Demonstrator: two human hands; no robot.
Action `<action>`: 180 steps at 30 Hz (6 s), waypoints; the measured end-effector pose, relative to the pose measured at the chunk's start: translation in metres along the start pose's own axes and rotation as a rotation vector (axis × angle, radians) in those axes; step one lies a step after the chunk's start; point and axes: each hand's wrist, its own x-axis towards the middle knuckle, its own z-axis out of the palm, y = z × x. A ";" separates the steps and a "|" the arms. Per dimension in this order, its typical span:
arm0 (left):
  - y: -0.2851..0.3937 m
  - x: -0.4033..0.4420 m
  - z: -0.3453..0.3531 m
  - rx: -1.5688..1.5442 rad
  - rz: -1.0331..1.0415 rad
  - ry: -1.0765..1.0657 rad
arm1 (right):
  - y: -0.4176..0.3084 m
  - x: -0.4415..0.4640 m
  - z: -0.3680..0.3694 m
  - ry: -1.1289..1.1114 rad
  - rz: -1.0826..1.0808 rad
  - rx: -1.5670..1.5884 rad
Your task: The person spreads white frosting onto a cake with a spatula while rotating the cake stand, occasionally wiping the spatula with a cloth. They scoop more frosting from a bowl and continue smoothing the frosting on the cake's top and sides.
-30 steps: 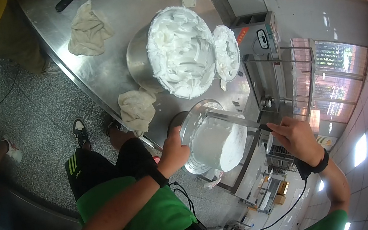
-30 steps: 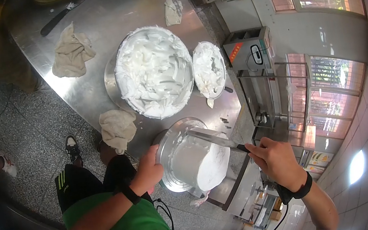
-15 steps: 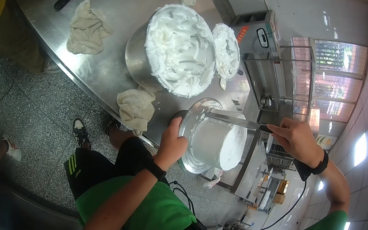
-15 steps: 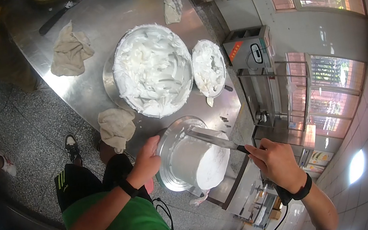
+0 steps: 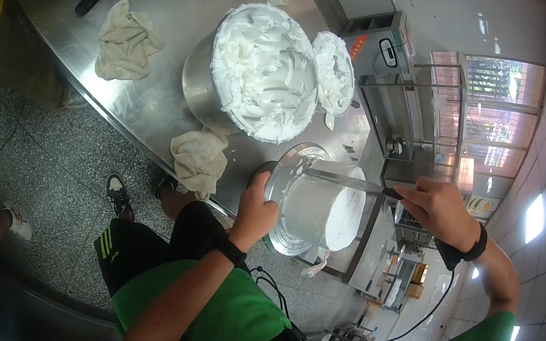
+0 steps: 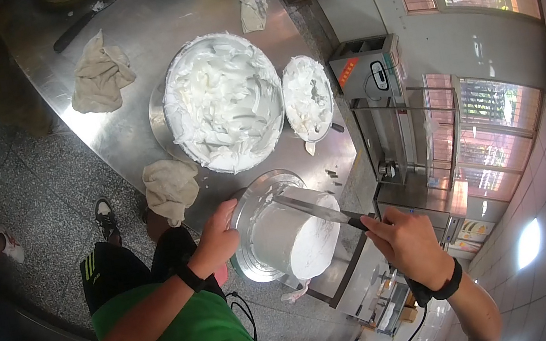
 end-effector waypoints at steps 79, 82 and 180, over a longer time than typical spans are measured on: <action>0.152 -0.116 -0.188 0.398 -0.660 -0.025 | -0.257 0.123 0.212 0.987 0.377 1.078; 0.141 -0.114 -0.189 0.346 -0.643 -0.031 | -0.265 0.103 0.227 0.960 0.348 1.103; 0.017 -0.014 -0.162 0.000 -0.594 0.042 | -0.300 0.092 0.313 0.403 0.288 2.418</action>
